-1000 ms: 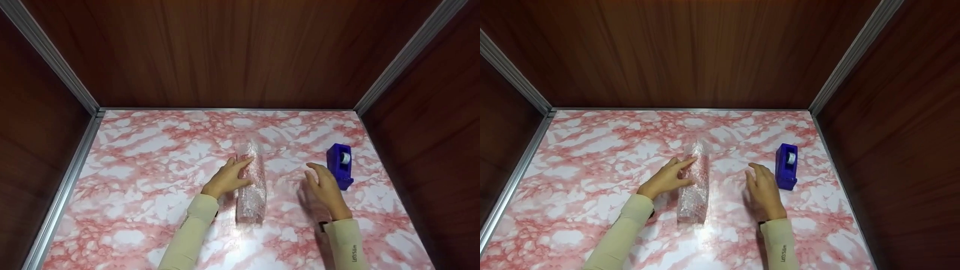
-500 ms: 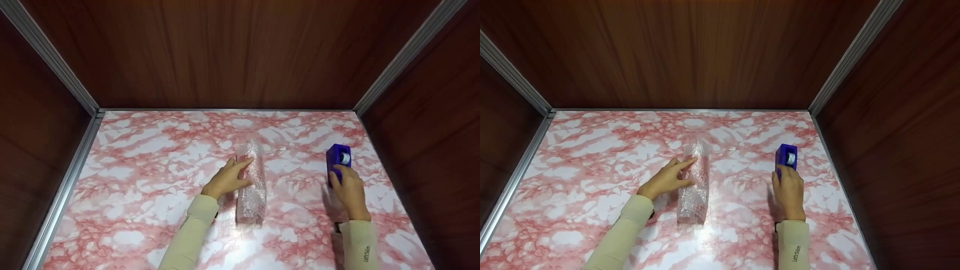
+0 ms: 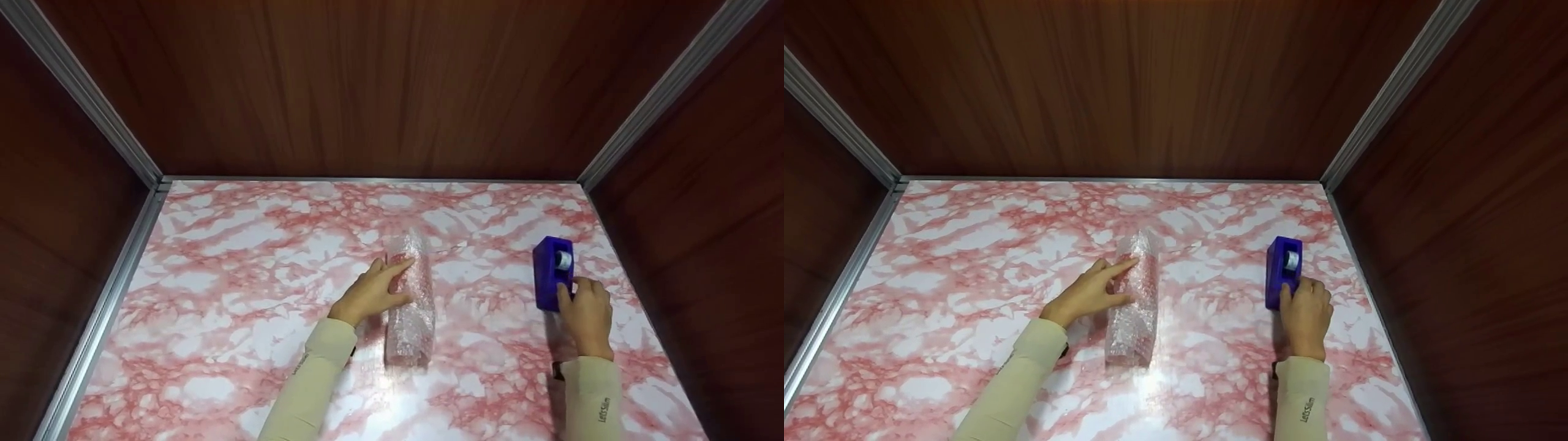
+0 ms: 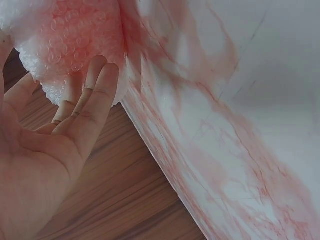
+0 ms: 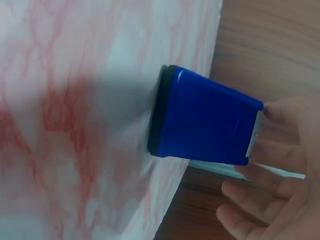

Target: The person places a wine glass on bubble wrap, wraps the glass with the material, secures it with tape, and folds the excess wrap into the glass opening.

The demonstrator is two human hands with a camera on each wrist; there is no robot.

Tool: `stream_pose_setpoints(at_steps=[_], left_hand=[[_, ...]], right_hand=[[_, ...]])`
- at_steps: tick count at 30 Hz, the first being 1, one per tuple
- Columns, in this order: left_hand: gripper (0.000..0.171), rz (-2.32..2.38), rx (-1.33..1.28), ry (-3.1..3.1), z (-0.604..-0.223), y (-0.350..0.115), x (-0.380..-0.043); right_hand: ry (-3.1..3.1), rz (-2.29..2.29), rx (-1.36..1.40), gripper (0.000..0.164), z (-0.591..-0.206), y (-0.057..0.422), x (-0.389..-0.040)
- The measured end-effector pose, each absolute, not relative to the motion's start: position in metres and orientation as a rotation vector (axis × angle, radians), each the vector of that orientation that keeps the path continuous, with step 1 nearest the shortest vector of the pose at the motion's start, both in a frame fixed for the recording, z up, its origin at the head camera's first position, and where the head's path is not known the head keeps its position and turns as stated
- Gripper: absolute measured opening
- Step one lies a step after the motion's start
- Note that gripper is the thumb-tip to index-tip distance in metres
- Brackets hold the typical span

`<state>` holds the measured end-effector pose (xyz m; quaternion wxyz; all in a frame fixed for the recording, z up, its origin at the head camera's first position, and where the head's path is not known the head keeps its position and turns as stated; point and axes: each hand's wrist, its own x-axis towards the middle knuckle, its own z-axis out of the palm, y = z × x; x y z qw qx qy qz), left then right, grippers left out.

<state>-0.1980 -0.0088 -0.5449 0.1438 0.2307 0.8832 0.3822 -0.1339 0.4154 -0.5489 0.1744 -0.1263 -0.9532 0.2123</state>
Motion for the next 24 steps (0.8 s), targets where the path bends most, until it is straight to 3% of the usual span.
stream_pose_setpoints(at_steps=[9,24], left_hand=[[0.081,1.085,0.622,2.537,-0.5455,-0.0058,-0.1989],[0.080,1.090,0.640,2.531,-0.5460,-0.0064,-0.1991]], right_hand=[[-2.711,0.793,-0.474,0.045,-0.5483,0.4190,-0.1384],[-2.595,0.844,-0.458,0.031,-0.5485,0.4191,-0.1441]])
